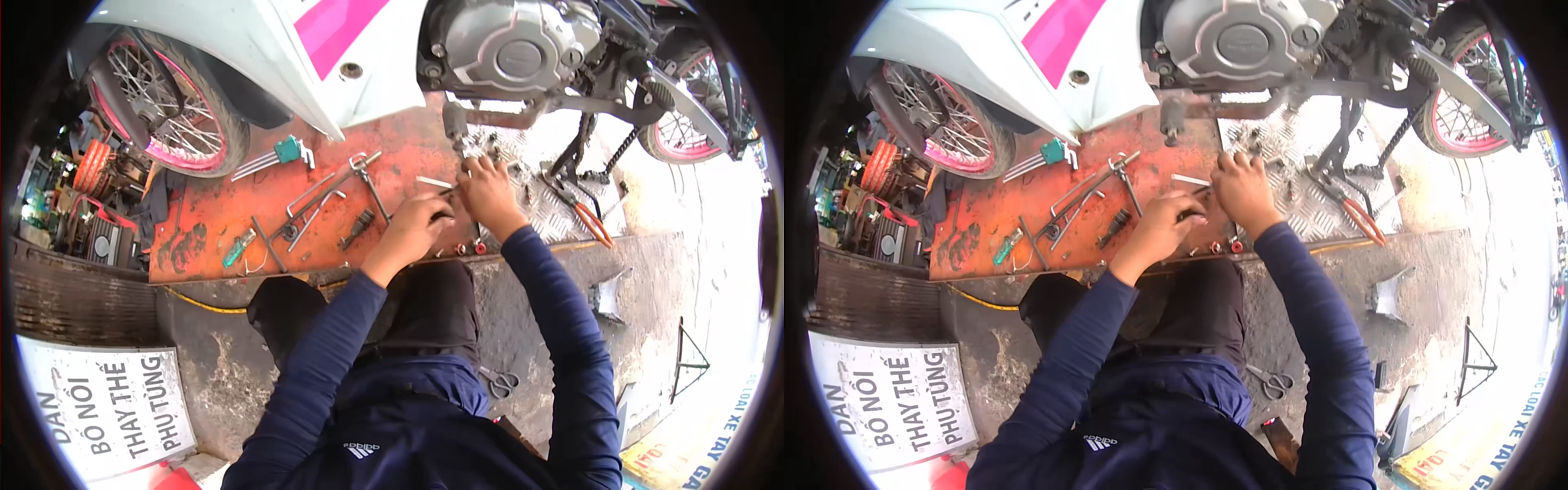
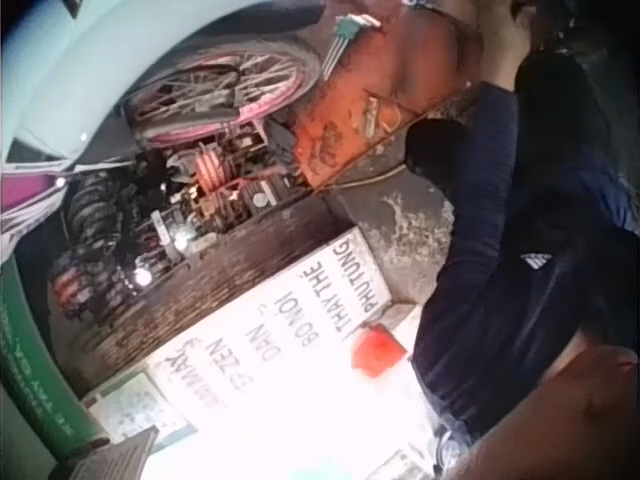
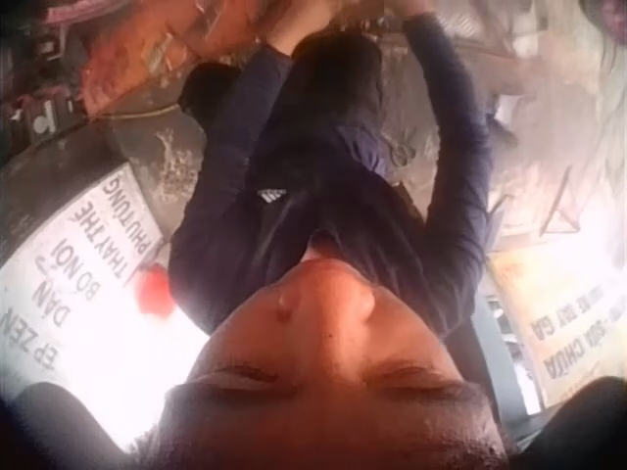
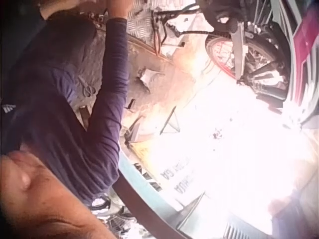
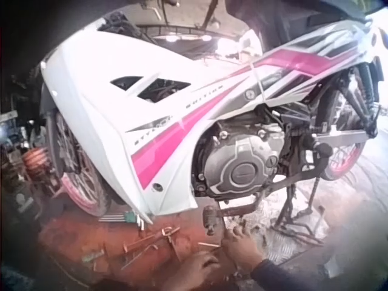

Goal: The recorder is seen removing and reattaching plastic fairing components of a motorcycle using various tools.

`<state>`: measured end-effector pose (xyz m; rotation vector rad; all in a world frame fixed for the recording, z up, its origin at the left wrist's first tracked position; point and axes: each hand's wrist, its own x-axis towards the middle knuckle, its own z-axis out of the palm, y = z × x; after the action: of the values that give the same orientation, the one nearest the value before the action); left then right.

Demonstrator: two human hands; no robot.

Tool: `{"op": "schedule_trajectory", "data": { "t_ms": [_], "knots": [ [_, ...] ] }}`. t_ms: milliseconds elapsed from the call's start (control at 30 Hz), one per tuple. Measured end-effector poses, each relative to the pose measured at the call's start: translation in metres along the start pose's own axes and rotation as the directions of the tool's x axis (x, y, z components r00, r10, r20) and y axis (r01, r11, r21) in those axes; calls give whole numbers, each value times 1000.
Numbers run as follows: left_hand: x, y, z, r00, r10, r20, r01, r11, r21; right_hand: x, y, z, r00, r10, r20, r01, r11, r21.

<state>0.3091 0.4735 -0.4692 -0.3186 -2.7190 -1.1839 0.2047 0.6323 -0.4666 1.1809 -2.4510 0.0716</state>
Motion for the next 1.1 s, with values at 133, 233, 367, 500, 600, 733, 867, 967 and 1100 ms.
{"op": "schedule_trajectory", "data": {
  "t_ms": [133, 233, 367, 500, 600, 733, 867, 967, 1100],
  "knots": [
    [-42, 3, -35, 941, -333, -57, 97, 428, -899, 1, -26, -6, 993, -30, -116, 42, 994, 100],
    [-63, 2, -35, 874, -470, -121, 8, 265, -964, -17, -25, -19, 996, -40, -74, 50, 990, 129],
    [-83, -8, -43, 830, -543, -131, -135, 32, -990, -24, -30, -13, 995, -91, -31, 95, 983, 156],
    [-97, -8, -59, 793, -586, -169, -190, 25, -981, -20, -35, -6, 999, -39, 21, 35, 988, 149],
    [-105, -4, -72, 764, -617, -188, -210, 39, -977, -18, -35, -29, 995, -54, 85, 41, 988, 146],
    [-117, -16, -74, 787, -580, -209, -245, 17, -969, -28, -18, -22, 992, -64, 105, 56, 995, 80],
    [-123, -5, -83, 765, -587, -266, -312, 24, -950, -31, -30, -38, 994, -108, -25, 109, 992, 61],
    [-125, -7, -82, 742, -609, -279, -330, 31, -944, -64, -73, -57, 910, 389, 146, -364, 578, 730],
    [-123, 15, -83, 832, -512, -212, -273, -44, -961, -89, -154, -87, 943, 292, 160, -277, 422, 863]
  ]
}}
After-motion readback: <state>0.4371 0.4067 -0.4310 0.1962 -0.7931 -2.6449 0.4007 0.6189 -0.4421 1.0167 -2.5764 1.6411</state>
